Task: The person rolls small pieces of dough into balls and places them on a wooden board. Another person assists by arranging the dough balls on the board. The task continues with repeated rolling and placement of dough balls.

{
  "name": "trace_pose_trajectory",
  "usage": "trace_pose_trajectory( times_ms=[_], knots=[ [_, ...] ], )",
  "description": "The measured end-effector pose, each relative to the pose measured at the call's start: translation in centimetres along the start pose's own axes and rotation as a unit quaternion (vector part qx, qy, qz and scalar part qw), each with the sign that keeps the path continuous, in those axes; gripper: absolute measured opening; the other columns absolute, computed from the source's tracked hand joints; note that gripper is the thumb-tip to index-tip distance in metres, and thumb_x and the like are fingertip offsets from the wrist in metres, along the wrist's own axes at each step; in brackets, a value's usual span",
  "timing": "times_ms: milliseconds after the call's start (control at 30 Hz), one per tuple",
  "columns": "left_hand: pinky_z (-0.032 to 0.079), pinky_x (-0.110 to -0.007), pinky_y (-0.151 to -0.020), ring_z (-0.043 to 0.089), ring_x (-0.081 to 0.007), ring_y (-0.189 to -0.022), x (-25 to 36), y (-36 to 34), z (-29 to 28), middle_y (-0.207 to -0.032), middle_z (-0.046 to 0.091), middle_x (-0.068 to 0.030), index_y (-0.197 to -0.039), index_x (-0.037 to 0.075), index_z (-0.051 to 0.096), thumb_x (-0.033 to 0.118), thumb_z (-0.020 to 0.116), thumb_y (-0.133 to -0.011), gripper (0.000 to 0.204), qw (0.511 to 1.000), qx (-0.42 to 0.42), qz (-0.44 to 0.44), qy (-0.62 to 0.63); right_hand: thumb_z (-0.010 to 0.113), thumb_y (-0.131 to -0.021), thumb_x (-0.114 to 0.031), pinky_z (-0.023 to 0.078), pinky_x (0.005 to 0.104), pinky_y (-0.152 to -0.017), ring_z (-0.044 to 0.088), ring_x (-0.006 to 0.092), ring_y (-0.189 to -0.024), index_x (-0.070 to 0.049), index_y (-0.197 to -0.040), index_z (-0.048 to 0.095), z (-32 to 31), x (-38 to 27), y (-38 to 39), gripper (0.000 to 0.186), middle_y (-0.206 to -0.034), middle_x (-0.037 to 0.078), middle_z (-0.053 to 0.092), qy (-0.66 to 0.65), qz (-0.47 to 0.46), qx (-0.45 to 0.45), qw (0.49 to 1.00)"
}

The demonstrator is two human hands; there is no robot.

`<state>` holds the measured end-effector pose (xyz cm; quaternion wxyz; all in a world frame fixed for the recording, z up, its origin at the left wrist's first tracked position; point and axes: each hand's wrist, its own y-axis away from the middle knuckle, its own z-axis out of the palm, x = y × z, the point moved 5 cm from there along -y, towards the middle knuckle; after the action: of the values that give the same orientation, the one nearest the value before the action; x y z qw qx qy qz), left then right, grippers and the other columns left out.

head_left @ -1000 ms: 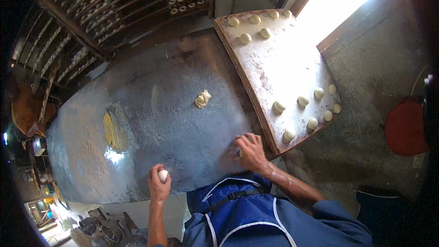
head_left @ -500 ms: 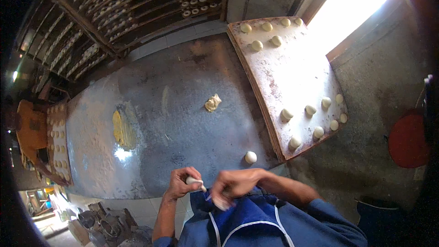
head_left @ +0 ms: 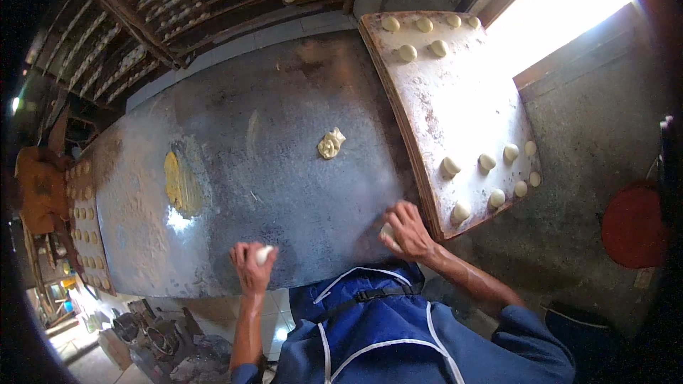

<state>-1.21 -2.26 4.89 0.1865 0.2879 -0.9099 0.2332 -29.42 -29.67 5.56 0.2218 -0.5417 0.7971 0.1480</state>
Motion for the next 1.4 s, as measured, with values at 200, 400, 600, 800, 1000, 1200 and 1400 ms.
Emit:
trace_pose_trajectory(
  times_ms=[200,400,600,800,1000,1200,1400],
  knots=[
    [0.043,-0.049,-0.079,0.054,-0.0336,-0.087,3.4,-2.1,6.6,-0.089,0.05,-0.0132,-0.1,0.005,0.048,0.012,0.075,-0.087,0.031,0.977,0.087,-0.154,0.122,0.072,-0.087,-0.048,0.038,0.0492,-0.084,0.049,0.0358,-0.095,0.002,-0.102,0.056,3.3,-4.2,-5.6,0.055,-0.099,0.02,0.051,0.056,0.036,0.056,0.996],
    [0.045,-0.047,-0.078,0.056,-0.0339,-0.083,-0.2,1.3,3.2,-0.091,0.052,-0.0147,-0.101,0.005,0.047,0.005,0.07,-0.088,0.026,0.994,-0.049,-0.018,0.1,0.071,-0.089,-0.044,0.042,0.0509,-0.089,0.054,0.0391,-0.096,0.006,-0.109,0.054,6.1,1.9,0.8,0.056,-0.1,0.022,0.057,0.038,-0.132,0.003,0.991],
    [0.046,-0.05,-0.073,0.058,-0.0351,-0.083,4.7,-0.3,6.5,-0.096,0.057,-0.0167,-0.106,0.005,0.05,0.004,0.071,-0.089,0.027,0.988,0.067,-0.058,0.13,0.075,-0.081,-0.037,0.042,0.0514,-0.09,0.056,0.036,-0.1,0.001,-0.107,0.055,6.4,-3.7,-4.3,0.05,-0.105,0.019,0.059,-0.003,0.044,0.082,0.996],
    [0.047,-0.049,-0.076,0.057,-0.0343,-0.082,-1.0,-1.2,3.4,-0.093,0.057,-0.0146,-0.105,0.004,0.051,0.0,0.068,-0.089,0.024,0.992,0.075,-0.085,0.061,0.082,-0.076,-0.036,0.044,0.0509,-0.088,0.054,0.0353,-0.098,0.001,-0.104,0.052,1.1,0.0,-6.4,0.055,-0.101,0.017,0.056,0.073,0.05,0.087,0.992],
    [0.047,-0.044,-0.076,0.055,-0.0326,-0.082,3.3,3.6,3.4,-0.093,0.053,-0.015,-0.1,0.003,0.047,0.0,0.067,-0.091,0.022,0.999,0.036,-0.009,0.029,0.081,-0.077,-0.03,0.044,0.0486,-0.085,0.054,0.0356,-0.095,-0.003,-0.1,0.052,5.2,-1.1,-0.7,0.045,-0.099,0.017,0.054,-0.035,0.0,-0.04,0.999],
    [0.049,-0.046,-0.084,0.058,-0.033,-0.09,0.0,1.3,3.0,-0.099,0.056,-0.0173,-0.103,0.002,0.048,0.004,0.069,-0.091,0.024,0.973,0.074,-0.206,0.068,0.075,-0.078,-0.019,0.042,0.0521,-0.084,0.052,0.0399,-0.095,-0.002,-0.094,0.053,5.2,-2.6,-2.9,0.033,-0.096,0.021,0.052,0.027,0.033,0.168,0.985],
    [0.051,-0.043,-0.09,0.059,-0.0331,-0.104,5.0,-0.5,-2.6,-0.101,0.058,-0.0138,-0.106,0.004,0.061,0.004,0.075,-0.075,0.034,0.989,-0.14,0.045,-0.031,0.074,-0.08,-0.023,0.045,0.0435,-0.085,0.054,0.0312,-0.102,-0.006,-0.1,0.057,1.5,-0.1,0.1,0.031,-0.104,0.012,0.055,0.024,0.022,0.091,0.995]
  ],
)
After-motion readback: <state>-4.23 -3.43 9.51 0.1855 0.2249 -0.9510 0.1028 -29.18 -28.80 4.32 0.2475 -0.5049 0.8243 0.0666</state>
